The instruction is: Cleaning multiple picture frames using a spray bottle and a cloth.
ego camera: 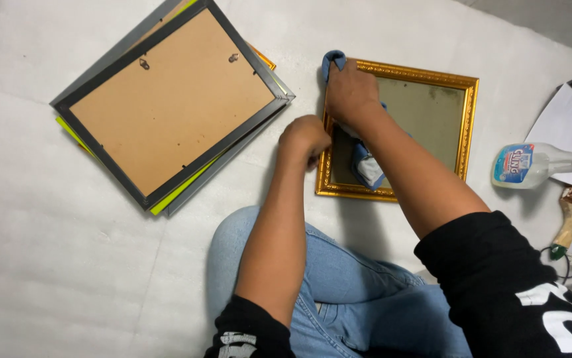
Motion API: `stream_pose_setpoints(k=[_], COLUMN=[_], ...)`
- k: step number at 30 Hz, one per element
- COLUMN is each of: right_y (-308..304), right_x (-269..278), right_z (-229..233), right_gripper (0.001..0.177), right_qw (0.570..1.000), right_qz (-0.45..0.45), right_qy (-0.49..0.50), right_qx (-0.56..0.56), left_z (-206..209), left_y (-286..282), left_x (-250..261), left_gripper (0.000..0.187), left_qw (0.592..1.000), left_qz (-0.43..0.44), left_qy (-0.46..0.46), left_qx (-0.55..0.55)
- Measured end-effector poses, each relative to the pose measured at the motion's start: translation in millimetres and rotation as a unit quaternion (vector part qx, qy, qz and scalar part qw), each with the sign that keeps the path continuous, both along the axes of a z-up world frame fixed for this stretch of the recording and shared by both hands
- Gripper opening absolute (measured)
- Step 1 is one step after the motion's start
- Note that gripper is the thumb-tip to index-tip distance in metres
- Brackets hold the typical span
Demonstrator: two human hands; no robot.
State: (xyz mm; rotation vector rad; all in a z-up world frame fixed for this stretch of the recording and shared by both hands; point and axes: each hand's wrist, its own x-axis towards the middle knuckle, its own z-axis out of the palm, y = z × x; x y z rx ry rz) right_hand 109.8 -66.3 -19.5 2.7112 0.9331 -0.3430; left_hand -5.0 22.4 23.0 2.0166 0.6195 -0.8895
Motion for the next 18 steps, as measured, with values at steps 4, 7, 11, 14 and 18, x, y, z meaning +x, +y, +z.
stream_pose_setpoints(k=[4, 7, 11, 14, 18], right_y=[-23, -47, -75, -97, -119], right_x=[-36, -79, -152, -195, -213], right_z=[13, -5, -2, -1, 18], right_gripper=[0.037, 0.031, 0.033, 0.032, 0.029], right_qw=[0.997, 0.997, 0.997, 0.994, 0.987], right_qz=[0.065, 0.061, 0.055, 0.086, 0.129], right_qy=[-0.023, -0.026, 0.037, 0.054, 0.069], right_qx=[-0.026, 0.039, 0.033, 0.037, 0.065], left_z=[-15, -36, -47, -58, -27], left_y=[11, 10, 0, -16, -35], left_x=[4, 10, 13, 15, 6], left_gripper=[0.023, 0.036, 0.043, 0.055, 0.072], left_qw=[0.997, 0.983, 0.972, 0.973, 0.976], left_qz=[0.025, 0.096, 0.113, 0.097, 0.046], left_qy=[-0.054, -0.139, -0.195, -0.200, -0.197], left_qx=[0.041, 0.066, 0.072, 0.064, 0.077])
